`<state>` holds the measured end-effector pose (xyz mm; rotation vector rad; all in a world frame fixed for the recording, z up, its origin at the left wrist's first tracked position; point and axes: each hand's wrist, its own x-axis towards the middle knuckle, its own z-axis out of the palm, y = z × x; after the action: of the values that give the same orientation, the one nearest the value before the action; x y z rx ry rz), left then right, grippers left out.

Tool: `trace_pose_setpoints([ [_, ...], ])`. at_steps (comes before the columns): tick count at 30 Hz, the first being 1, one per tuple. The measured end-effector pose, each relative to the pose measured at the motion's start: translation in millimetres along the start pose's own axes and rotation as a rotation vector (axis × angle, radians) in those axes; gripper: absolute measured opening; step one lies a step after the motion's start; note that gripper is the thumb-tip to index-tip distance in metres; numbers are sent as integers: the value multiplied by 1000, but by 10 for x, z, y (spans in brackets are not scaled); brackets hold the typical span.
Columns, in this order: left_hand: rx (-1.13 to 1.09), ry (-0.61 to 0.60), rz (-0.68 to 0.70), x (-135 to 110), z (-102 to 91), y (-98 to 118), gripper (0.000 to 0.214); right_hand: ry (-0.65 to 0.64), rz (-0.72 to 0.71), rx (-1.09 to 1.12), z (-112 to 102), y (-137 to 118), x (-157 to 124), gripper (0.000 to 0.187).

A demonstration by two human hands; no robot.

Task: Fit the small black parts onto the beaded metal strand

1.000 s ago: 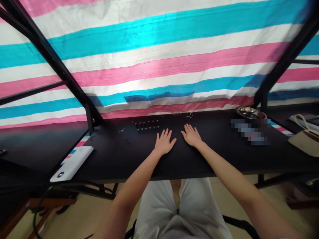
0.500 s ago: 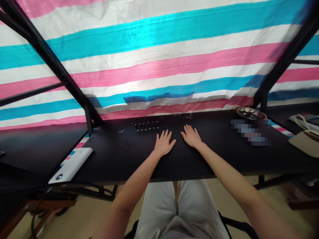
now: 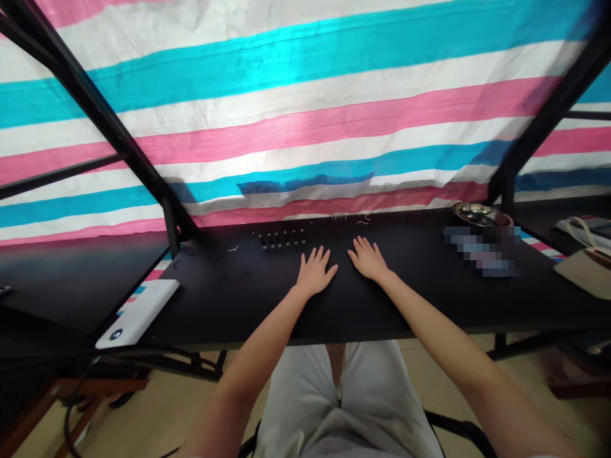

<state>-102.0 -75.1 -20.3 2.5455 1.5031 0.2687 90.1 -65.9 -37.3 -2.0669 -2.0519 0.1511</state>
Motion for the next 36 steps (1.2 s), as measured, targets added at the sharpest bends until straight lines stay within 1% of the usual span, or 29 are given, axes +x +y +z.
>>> trace_pose_setpoints([
  [3, -83, 52, 13, 1, 5, -11, 59, 30, -3, 45, 2, 3, -8, 56],
  [6, -282, 174, -13, 18, -13, -18, 40, 91, -43, 174, 15, 33, 10, 49],
  [8, -520, 294, -107, 38, -50, -25, 32, 139, -95, 339, 32, 50, 55, 43],
  [11, -994, 436, -310, 73, -148, -59, 31, 186, -156, 682, 75, -4, 173, 36],
  [13, -1281, 509, -404, 88, -226, -104, 28, 181, -190, 882, 114, -120, 270, 32],
  [15, -1492, 590, -468, 94, -296, -161, 25, 168, -219, 963, 157, -291, 371, 32],
  [17, -1653, 652, -534, 98, -346, -215, 21, 152, -250, 949, 196, -483, 473, 36],
  [19, -1779, 684, -604, 102, -377, -255, 18, 145, -249, 878, 224, -665, 573, 39],
  [23, -1918, 693, -696, 113, -397, -282, 16, 131, -151, 698, 238, -924, 736, 39],
  [27, -1942, 673, -687, 113, -394, -269, 16, 122, -122, 561, 225, -1042, 807, 28],
  [32, -1911, 651, -631, 104, -403, -252, 18, 137, -133, 527, 215, -1065, 802, 18],
  [34, -1883, 615, -596, 97, -410, -244, 21, 141, -166, 535, 209, -1038, 755, 15],
  [36, -1800, 572, -557, 89, -402, -230, 25, 142, -228, 572, 197, -980, 664, 12],
])
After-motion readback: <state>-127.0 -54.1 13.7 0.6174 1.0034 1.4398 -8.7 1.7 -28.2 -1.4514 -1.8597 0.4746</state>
